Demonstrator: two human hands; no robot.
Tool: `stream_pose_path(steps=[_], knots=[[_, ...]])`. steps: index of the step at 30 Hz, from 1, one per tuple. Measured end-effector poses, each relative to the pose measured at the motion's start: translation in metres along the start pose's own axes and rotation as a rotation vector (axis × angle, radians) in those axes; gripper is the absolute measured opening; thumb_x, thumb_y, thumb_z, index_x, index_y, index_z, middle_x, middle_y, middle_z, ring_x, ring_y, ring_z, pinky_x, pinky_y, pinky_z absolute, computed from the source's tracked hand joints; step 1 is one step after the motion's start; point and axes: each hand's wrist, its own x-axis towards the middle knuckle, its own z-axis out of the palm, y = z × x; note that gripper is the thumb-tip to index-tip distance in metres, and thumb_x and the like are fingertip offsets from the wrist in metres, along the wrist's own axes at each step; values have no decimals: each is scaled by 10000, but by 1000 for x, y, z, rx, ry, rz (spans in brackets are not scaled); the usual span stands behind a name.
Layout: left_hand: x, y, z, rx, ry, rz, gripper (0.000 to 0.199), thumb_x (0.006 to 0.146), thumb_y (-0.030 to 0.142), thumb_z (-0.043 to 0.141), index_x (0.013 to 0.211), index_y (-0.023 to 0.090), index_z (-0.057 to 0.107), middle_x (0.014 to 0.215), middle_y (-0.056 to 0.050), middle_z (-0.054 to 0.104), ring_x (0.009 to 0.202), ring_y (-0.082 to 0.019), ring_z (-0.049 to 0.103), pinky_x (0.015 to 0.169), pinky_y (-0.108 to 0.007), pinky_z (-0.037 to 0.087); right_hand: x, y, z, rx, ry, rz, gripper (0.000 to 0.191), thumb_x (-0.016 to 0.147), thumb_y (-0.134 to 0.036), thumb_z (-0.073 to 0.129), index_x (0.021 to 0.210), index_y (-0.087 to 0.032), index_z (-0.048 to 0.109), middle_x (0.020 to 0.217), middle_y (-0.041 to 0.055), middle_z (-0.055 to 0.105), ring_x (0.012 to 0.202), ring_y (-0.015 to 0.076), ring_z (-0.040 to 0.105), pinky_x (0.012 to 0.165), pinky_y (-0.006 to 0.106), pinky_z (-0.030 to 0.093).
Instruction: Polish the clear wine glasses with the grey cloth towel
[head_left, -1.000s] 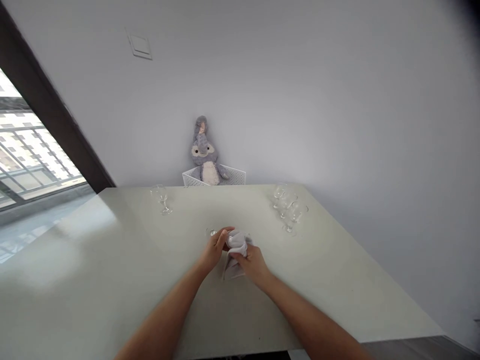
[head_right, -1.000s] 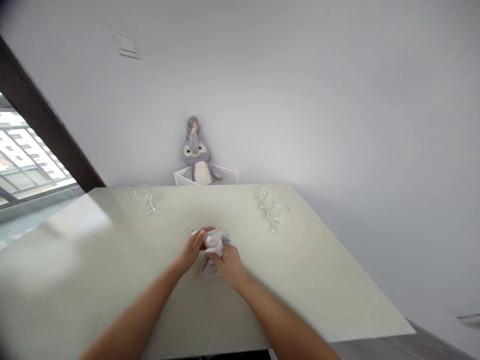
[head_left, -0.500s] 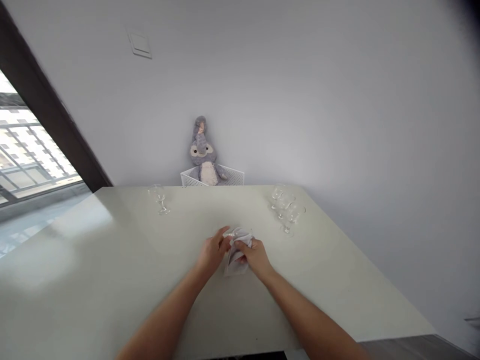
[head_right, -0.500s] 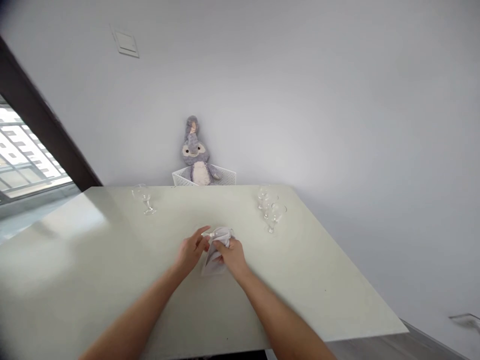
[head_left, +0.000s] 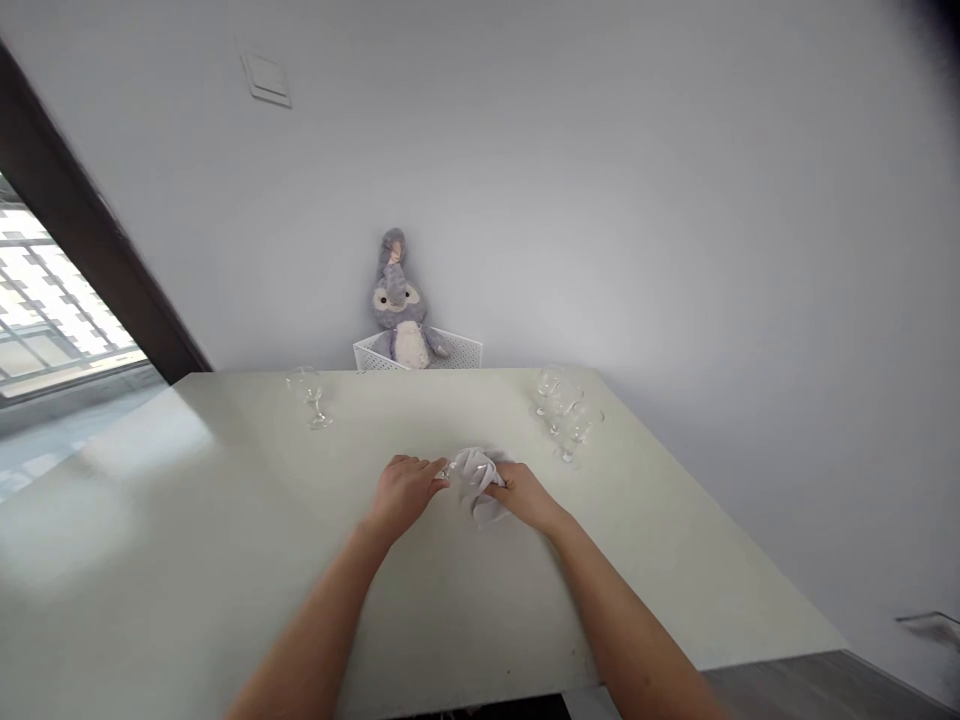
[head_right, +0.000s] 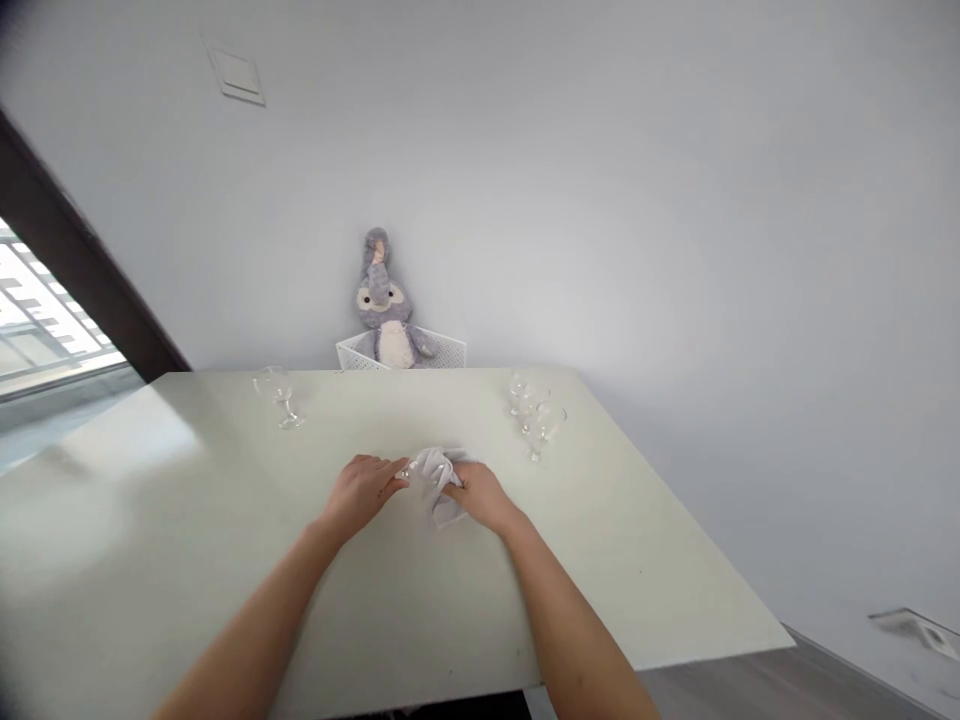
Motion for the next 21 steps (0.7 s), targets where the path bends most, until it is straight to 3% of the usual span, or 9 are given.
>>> stream_pose_path(steps=[5, 7, 11, 14, 17, 21], knots=[[-1, -13, -1, 8, -30, -242, 270, 854, 365, 400, 1017, 237, 572, 666, -20, 640, 615, -163, 563, 612, -277, 322, -2, 3, -7, -182, 321, -30, 357, 789, -217, 406, 1109, -233, 563, 1047, 30, 628, 930, 192, 569, 785, 285, 407], [-1, -15, 0, 15, -4, -279, 260, 844, 356, 421, 1023, 237, 567, 674, -28, 643, 616, -167, 565, 606, -278, 316, -6, -5, -3, -258, 346, -99, 374, 817, -289, 413, 1172, -234, 518, 1121, 51, 593, 961, 209, 554, 804, 304, 397], [0, -5, 5, 17, 67, -89, 162, 824, 238, 451, 885, 199, 595, 623, -30, 604, 614, -173, 548, 642, -299, 320, -15, -28, 14, -513, 200, -311, 377, 822, -418, 446, 1169, -292, 522, 1285, 41, 464, 1066, 253, 468, 859, 379, 323], [0, 8, 7, 27, 121, 100, 232, 827, 156, 400, 676, 173, 575, 580, -35, 555, 598, -159, 517, 668, -308, 322, -15, -38, 21, -567, 218, -274, 348, 865, -359, 378, 1184, -312, 507, 1312, 35, 431, 1041, 251, 468, 834, 401, 305], [-1, 16, 8, -9, 166, 197, 220, 856, 215, 387, 838, 180, 603, 614, -38, 561, 625, -158, 518, 694, -316, 328, -10, -32, 16, -386, 314, -151, 344, 867, -321, 359, 1164, -281, 529, 1226, 48, 512, 1008, 226, 488, 834, 383, 313], [-2, 22, 16, -92, 199, 196, 289, 853, 319, 422, 1090, 200, 537, 664, -41, 594, 652, -161, 539, 707, -319, 336, 0, -12, 4, 260, 302, 97, 342, 819, -412, 402, 913, -194, 648, 895, 44, 640, 812, 190, 550, 717, 309, 391]])
